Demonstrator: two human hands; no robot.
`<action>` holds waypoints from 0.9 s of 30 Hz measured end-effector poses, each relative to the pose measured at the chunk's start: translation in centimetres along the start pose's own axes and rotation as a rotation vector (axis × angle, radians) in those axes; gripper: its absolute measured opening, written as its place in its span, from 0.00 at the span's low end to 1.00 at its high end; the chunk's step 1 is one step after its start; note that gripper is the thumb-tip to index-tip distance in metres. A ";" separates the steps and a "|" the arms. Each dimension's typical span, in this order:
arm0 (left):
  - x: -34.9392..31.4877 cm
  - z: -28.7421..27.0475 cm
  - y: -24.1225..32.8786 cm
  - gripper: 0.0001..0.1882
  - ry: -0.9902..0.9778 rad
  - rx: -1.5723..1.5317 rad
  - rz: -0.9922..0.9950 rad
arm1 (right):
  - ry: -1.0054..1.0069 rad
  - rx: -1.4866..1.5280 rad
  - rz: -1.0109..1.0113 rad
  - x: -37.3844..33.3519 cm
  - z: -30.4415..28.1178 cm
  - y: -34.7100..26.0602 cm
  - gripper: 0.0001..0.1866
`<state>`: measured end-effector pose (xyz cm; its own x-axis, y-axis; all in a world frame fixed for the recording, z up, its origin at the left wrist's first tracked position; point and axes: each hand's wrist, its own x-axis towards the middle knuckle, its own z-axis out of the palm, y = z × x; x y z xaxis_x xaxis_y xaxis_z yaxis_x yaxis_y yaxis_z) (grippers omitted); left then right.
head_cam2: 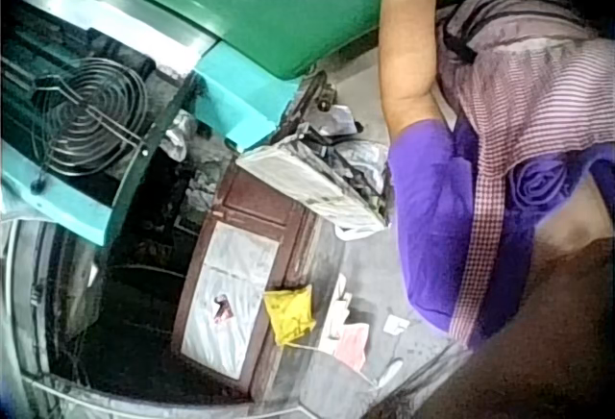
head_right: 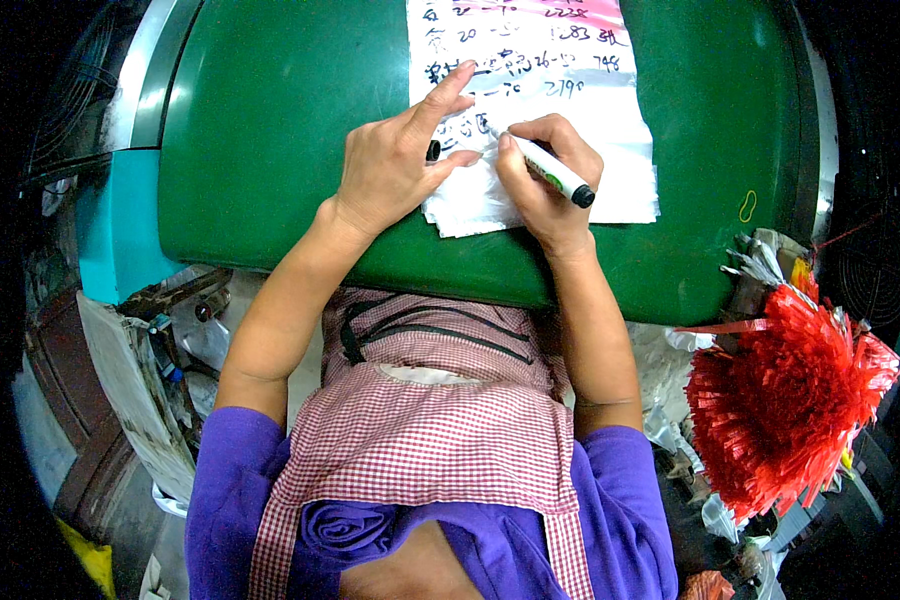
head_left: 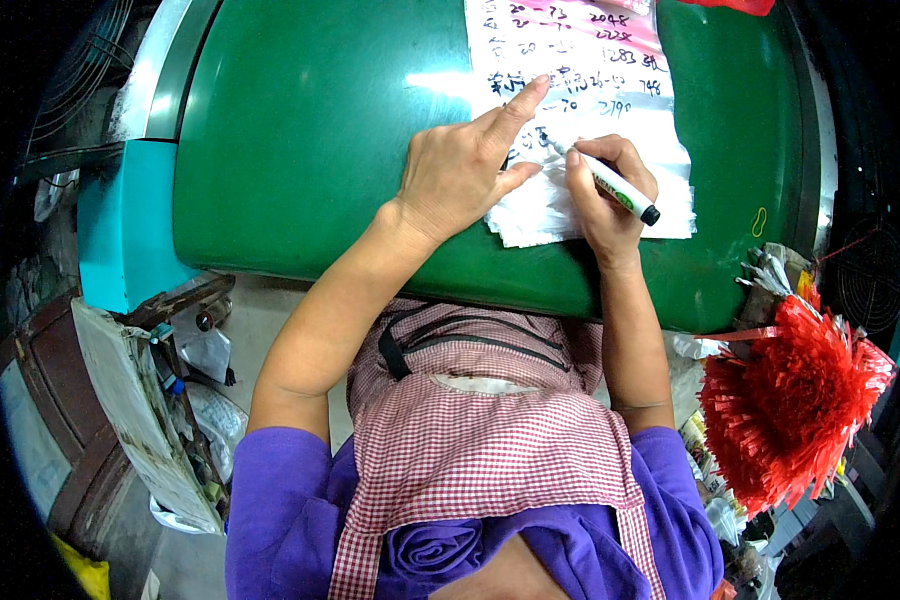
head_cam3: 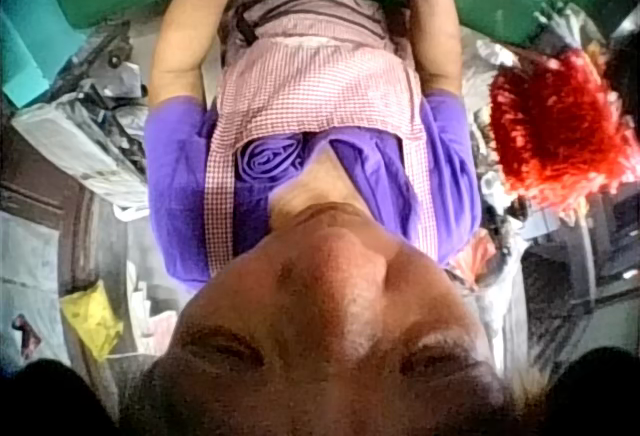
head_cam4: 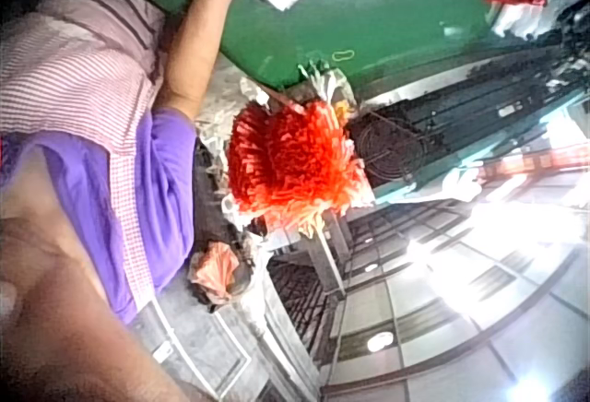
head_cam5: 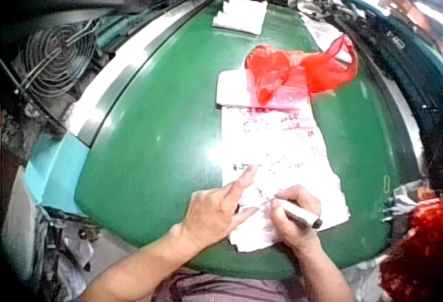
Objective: The person unpacks a white wrapped bundle from a red plastic bag and places it on a green table. They use a black marker to write numbers and text on the bundle and a separate white sheet of paper. Finally, the person places the labeled bundle back into the red bag and ties it.
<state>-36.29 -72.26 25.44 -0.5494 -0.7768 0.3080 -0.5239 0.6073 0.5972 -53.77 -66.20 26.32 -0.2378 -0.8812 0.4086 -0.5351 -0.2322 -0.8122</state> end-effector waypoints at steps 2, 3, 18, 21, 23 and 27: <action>0.0 0.0 0.0 0.48 -0.003 0.001 -0.003 | -0.015 -0.022 -0.084 0.0 0.0 0.6 0.06; 0.0 0.1 0.0 0.47 -0.005 0.005 -0.006 | -0.003 -0.006 -0.058 0.0 -0.1 0.5 0.06; 0.0 0.0 0.1 0.48 0.010 0.007 0.007 | 0.047 -0.049 0.005 0.1 0.0 0.0 0.06; 0.1 -0.1 0.1 0.48 0.013 0.004 0.011 | 0.053 -0.064 0.018 -0.1 -0.1 0.1 0.06; 0.1 -0.1 0.1 0.48 0.009 0.003 0.006 | 0.053 -0.058 0.023 -0.1 -0.2 0.1 0.06; 0.0 0.0 0.0 0.48 -0.007 0.007 -0.008 | 0.054 -0.055 0.009 -0.1 -0.2 0.0 0.06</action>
<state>-36.29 -72.24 25.45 -0.5494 -0.7807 0.2978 -0.5330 0.6020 0.5946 -53.91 -66.07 26.34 -0.2858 -0.8591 0.4245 -0.5760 -0.1999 -0.7926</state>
